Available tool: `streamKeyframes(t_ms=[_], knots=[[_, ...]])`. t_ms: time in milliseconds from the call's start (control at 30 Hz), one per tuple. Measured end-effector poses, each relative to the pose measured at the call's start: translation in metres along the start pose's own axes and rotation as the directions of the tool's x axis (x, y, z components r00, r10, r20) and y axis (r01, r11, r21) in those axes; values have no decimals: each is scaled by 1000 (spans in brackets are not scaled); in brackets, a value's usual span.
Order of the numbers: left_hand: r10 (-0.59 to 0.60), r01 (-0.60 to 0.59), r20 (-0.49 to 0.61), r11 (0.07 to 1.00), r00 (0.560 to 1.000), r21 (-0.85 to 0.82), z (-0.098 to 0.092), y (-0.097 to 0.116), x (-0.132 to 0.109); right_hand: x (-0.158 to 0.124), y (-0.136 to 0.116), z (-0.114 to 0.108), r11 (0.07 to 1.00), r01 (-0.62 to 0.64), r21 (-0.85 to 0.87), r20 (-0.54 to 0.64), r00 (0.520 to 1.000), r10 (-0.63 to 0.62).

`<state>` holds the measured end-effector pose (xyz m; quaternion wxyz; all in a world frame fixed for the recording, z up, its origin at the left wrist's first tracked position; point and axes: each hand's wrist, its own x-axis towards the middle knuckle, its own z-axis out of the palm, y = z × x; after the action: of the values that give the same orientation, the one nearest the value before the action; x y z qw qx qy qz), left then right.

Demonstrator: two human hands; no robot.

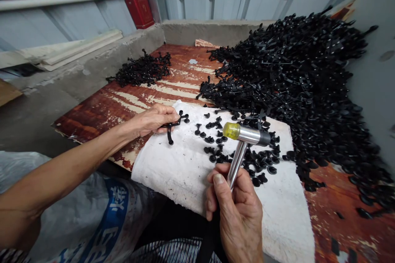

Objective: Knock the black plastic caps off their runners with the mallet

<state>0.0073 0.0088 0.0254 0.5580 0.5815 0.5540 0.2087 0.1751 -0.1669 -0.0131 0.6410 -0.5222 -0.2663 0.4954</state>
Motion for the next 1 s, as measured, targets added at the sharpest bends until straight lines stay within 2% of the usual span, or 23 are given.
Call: streamKeyframes(t_ms=[400, 500, 600, 667, 733, 800, 833, 900, 1000], knots=[[39, -36, -20, 994, 999, 105, 1, 1, 1, 1, -2, 1, 999, -42, -30, 47, 998, 44], [45, -41, -23, 990, 999, 134, -1, 3, 0, 0, -6, -3, 991, -89, -100, 98, 990, 99], [41, -42, 11, 990, 999, 134, -5, 4, -1, 3, -14, -8, 957, -93, -275, 178, 973, 146], [33, -39, 56, 992, 998, 116, -8, 2, 0, 10, -20, -10, 892, 54, -448, 222, 974, 53], [55, -64, 97, 993, 994, 99, -9, -1, 3, 23, -26, -10, 755, 292, -587, 296, 946, -135], [87, -98, 97, 989, 991, 110, -9, -5, 7, 39, -31, -5, 583, 512, -632, 434, 856, -281], [96, -106, 84, 986, 992, 131, -10, -7, 10, 48, -34, -1, 512, 584, -629, 498, 809, -311], [101, -111, 63, 979, 993, 172, -12, -11, 14, 63, -39, 6, 425, 666, -614, 586, 745, -321], [110, -124, 87, 977, 990, 171, -16, -15, 17, 77, -44, 16, 340, 710, -617, 609, 704, -366]])
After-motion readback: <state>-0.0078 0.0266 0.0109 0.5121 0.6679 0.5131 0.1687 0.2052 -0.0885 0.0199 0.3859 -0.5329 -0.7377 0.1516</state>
